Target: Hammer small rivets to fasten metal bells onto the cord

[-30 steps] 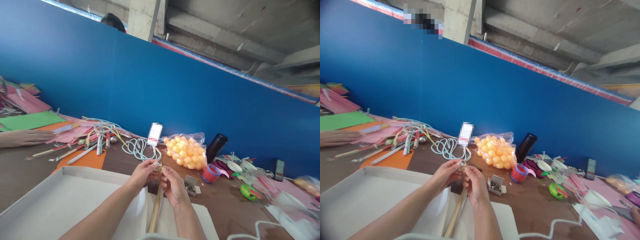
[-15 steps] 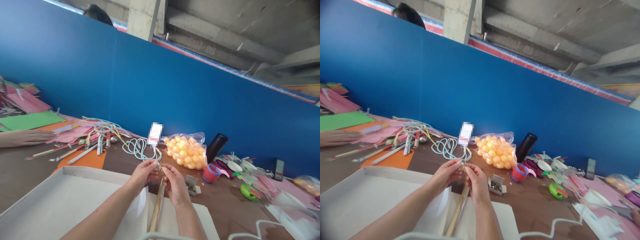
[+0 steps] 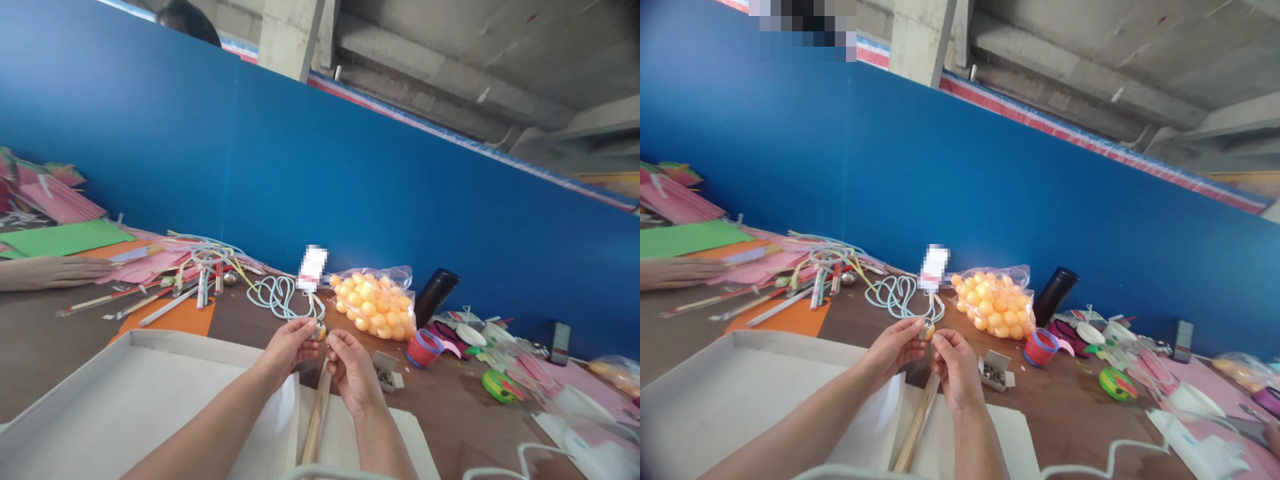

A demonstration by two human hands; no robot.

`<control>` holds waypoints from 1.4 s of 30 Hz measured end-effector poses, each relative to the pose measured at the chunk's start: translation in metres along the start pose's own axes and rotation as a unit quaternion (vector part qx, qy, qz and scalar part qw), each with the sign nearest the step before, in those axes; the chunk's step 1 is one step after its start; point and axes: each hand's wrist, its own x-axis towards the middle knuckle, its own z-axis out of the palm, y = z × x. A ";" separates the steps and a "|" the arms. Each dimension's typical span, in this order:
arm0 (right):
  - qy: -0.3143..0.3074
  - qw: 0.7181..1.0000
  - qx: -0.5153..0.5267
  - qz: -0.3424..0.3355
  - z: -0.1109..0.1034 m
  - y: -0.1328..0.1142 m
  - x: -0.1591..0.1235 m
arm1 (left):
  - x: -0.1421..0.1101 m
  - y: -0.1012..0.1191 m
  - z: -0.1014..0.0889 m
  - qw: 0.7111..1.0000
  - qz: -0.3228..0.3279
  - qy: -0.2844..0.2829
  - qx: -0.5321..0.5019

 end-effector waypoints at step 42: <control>0.008 0.998 0.030 0.052 -0.005 0.004 0.002 | -0.005 0.003 0.004 0.998 -0.003 -0.012 0.057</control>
